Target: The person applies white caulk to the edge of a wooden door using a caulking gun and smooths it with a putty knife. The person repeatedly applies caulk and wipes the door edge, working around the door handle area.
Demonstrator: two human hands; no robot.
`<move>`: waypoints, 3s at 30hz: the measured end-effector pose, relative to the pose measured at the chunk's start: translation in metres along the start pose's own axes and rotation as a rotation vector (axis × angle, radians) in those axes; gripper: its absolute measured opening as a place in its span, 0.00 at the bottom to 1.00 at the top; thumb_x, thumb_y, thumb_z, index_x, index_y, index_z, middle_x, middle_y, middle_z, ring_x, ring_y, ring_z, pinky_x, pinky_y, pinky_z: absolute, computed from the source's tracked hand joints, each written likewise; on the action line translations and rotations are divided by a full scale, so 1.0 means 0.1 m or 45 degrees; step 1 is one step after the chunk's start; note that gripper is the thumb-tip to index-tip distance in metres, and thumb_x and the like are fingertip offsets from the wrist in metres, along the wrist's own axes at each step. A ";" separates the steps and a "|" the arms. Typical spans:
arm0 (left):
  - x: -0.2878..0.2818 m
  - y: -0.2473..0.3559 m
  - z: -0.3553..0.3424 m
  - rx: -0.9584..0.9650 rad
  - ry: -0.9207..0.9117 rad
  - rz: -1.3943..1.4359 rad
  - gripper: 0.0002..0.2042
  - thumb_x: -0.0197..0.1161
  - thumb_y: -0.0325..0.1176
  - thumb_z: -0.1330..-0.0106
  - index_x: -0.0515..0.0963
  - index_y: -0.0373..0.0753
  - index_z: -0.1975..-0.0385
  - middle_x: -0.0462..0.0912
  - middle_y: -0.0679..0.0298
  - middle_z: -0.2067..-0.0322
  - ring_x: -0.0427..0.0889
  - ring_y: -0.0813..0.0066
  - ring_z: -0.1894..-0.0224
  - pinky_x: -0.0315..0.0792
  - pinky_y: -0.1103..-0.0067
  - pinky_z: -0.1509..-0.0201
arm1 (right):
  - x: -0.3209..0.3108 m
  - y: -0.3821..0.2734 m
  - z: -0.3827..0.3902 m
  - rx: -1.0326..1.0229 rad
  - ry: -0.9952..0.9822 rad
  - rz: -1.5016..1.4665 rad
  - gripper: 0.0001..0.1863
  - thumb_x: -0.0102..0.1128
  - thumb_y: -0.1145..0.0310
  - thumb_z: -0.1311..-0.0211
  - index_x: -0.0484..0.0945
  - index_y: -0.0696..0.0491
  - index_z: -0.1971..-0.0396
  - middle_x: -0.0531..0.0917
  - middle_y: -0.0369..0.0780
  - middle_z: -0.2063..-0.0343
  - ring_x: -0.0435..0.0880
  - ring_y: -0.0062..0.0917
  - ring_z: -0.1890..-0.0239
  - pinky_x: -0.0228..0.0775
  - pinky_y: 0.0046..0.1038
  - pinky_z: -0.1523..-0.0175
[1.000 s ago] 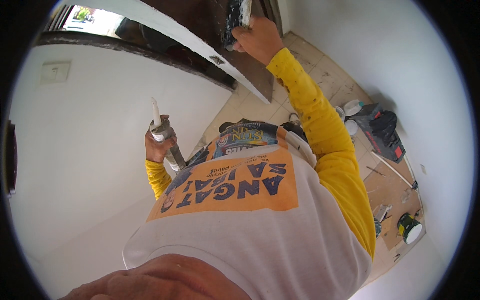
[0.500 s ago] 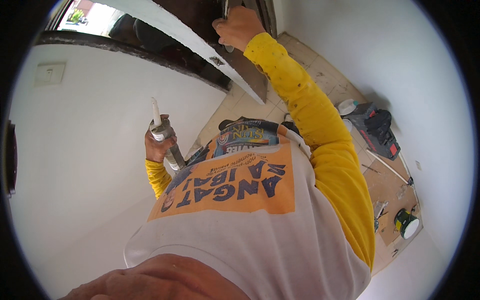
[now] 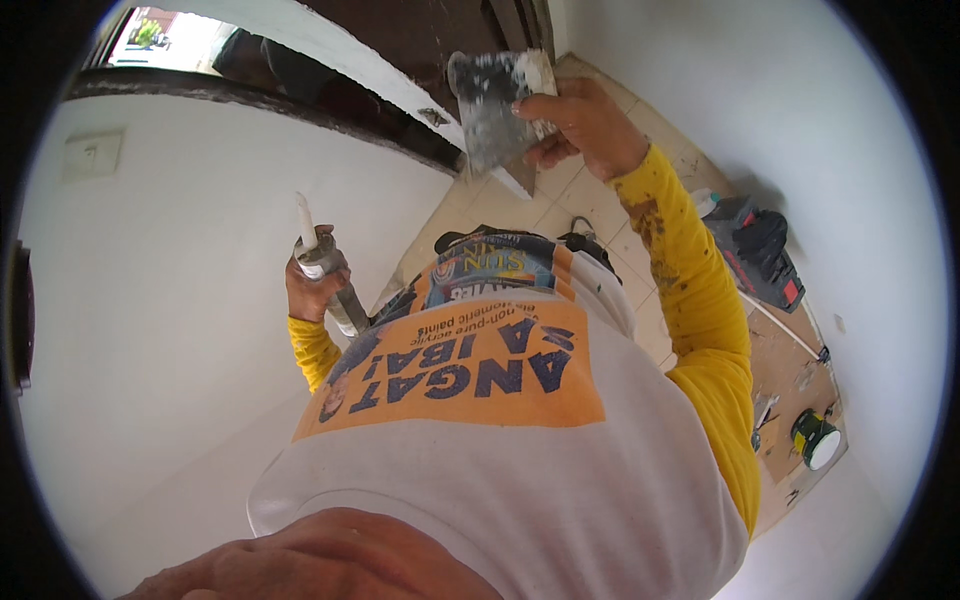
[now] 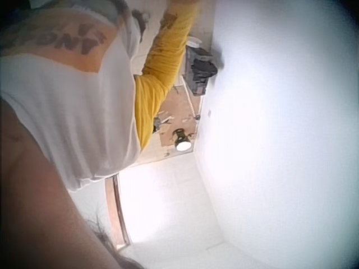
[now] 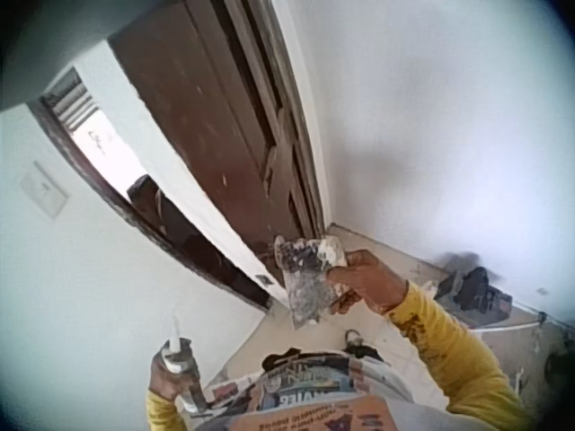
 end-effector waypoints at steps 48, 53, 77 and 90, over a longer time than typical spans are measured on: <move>0.16 0.41 0.01 -0.195 -0.008 -0.120 0.34 0.66 0.23 0.58 0.71 0.30 0.43 0.81 0.63 0.74 0.82 0.74 0.71 0.78 0.77 0.62 | -0.13 0.62 -0.18 -0.458 -0.021 -0.593 0.15 0.64 0.76 0.37 0.77 0.57 0.50 0.86 0.42 0.59 0.88 0.31 0.61 0.84 0.32 0.57; 0.19 0.62 0.00 -0.120 0.059 -0.213 0.35 0.72 0.28 0.56 0.70 0.30 0.43 0.82 0.61 0.73 0.82 0.71 0.70 0.78 0.77 0.63 | -0.13 0.78 -0.23 -0.474 -0.025 -0.486 0.13 0.67 0.68 0.33 0.79 0.58 0.53 0.86 0.41 0.61 0.87 0.27 0.59 0.83 0.30 0.51; 0.81 1.24 -0.07 1.012 0.255 1.068 0.34 0.60 0.45 0.45 0.65 0.39 0.37 0.79 0.53 0.66 0.83 0.55 0.66 0.79 0.57 0.56 | -0.30 0.84 -0.57 -0.917 -0.873 0.479 0.36 0.63 0.47 0.38 0.71 0.64 0.43 0.81 0.50 0.48 0.81 0.39 0.47 0.71 0.39 0.39; 0.84 1.07 -0.14 0.997 0.247 1.259 0.28 0.61 0.39 0.46 0.68 0.39 0.44 0.80 0.50 0.69 0.84 0.52 0.71 0.82 0.60 0.61 | 0.09 0.64 -0.34 -0.604 -1.174 -0.774 0.39 0.41 0.35 0.29 0.75 0.64 0.54 0.82 0.51 0.63 0.78 0.43 0.57 0.69 0.43 0.46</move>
Point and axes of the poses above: each hand's wrist, its own z-axis away from the middle knuckle, its own x-axis out of the palm, y = z × x, the point moved 3 cm from there along -z, towards the middle knuckle
